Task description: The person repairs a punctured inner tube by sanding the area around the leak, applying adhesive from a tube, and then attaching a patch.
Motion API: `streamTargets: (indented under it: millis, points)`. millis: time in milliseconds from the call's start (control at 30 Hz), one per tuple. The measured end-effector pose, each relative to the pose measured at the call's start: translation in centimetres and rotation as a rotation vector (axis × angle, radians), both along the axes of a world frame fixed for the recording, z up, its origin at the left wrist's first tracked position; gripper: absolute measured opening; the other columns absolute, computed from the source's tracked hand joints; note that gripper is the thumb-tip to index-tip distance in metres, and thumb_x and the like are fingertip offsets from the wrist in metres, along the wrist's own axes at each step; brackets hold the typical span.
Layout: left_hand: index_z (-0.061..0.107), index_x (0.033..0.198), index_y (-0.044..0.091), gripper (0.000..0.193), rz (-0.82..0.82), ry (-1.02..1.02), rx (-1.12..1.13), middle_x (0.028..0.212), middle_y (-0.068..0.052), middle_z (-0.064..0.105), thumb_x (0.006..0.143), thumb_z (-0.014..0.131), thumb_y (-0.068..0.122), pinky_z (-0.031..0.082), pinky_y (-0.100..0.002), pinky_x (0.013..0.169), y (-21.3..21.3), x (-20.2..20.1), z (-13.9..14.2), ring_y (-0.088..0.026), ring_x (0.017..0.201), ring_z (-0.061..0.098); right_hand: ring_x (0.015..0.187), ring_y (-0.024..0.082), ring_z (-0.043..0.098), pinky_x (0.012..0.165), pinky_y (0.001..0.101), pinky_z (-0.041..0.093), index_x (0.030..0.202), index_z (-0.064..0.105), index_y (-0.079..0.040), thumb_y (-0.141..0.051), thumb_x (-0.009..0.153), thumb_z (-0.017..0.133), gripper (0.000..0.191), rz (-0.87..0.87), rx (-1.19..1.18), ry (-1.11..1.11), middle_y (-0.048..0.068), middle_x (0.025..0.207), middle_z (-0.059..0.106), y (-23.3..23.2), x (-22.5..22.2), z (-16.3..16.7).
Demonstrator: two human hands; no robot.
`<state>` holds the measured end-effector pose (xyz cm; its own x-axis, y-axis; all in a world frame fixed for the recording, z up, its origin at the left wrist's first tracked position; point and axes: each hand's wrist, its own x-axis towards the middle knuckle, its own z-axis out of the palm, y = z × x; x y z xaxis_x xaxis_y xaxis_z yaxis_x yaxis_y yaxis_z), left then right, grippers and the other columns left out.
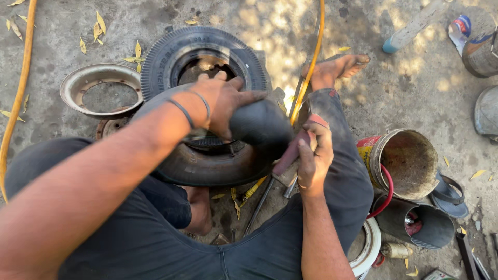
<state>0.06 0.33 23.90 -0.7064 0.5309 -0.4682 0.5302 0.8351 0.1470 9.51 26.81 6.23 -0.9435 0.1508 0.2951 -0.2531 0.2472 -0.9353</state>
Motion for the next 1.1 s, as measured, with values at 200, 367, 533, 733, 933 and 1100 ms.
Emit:
streamTargets:
  millis: [200, 367, 533, 733, 933, 1100]
  points:
    - [0.031, 0.16, 0.033, 0.124, 0.041, 0.034, -0.051, 0.146, -0.007, 0.051, 0.056, 0.098, 0.052, 0.044, -0.065, 0.101, 4.2, -0.8, -3.5, -0.04, 0.131, 0.05, 0.128, 0.028, 0.055, 0.119, 0.0377, 0.039, 0.118, 0.056, -0.002, -0.007, 0.096, 0.065, 0.025, -0.054, 0.141, -0.003, 0.012, 0.124, 0.06, -0.8, 1.2, 0.0]
    - [0.035, 0.157, 0.032, 0.118, -0.007, 0.064, -0.058, 0.145, -0.009, 0.049, 0.058, 0.097, 0.05, 0.043, -0.07, 0.097, 6.0, 0.0, -4.1, -0.041, 0.128, 0.05, 0.113, 0.029, 0.063, 0.102, 0.0379, 0.047, 0.113, 0.054, -0.001, -0.006, 0.088, 0.069, 0.029, 0.115, 0.245, -0.055, 0.014, 0.117, 0.061, -3.8, 1.2, 5.2]
    - [0.041, 0.154, 0.031, 0.117, 0.018, 0.101, 0.003, 0.139, -0.007, 0.053, 0.052, 0.098, 0.041, 0.044, -0.069, 0.095, 5.2, 0.8, -3.7, -0.039, 0.124, 0.052, 0.076, 0.03, 0.065, 0.071, 0.0425, 0.055, 0.101, 0.051, -0.002, -0.007, 0.09, 0.06, 0.015, -0.267, -0.223, -0.354, 0.014, 0.085, 0.059, -1.5, -4.6, 7.8]
    - [0.043, 0.152, 0.029, 0.112, 0.057, 0.122, 0.066, 0.137, -0.01, 0.053, 0.054, 0.096, 0.04, 0.043, -0.07, 0.093, 5.6, 0.3, -5.0, -0.041, 0.12, 0.053, 0.093, 0.024, 0.062, 0.087, 0.0372, 0.054, 0.104, 0.055, -0.001, 0.005, 0.084, 0.065, 0.023, -0.009, 0.278, 0.153, 0.013, 0.099, 0.059, -3.6, -2.0, 5.7]
    - [0.045, 0.151, 0.029, 0.109, 0.053, 0.137, 0.017, 0.136, -0.01, 0.054, 0.054, 0.095, 0.04, 0.042, -0.073, 0.093, 5.9, -0.5, -6.2, -0.043, 0.121, 0.052, 0.081, 0.018, 0.064, 0.077, 0.0349, 0.055, 0.101, 0.055, -0.006, -0.003, 0.089, 0.068, 0.018, -0.37, 0.118, -0.226, 0.009, 0.089, 0.062, -0.1, -5.2, 5.2]
    - [0.051, 0.145, 0.024, 0.096, 0.077, 0.081, 0.003, 0.138, -0.011, 0.054, 0.062, 0.093, 0.046, 0.04, -0.074, 0.097, 6.1, -1.5, -6.1, -0.042, 0.126, 0.051, 0.106, 0.024, 0.063, 0.094, 0.0433, 0.048, 0.106, 0.056, 0.0, -0.005, 0.082, 0.073, 0.03, 0.137, 0.326, -0.021, 0.015, 0.106, 0.065, -4.1, -0.9, 4.4]
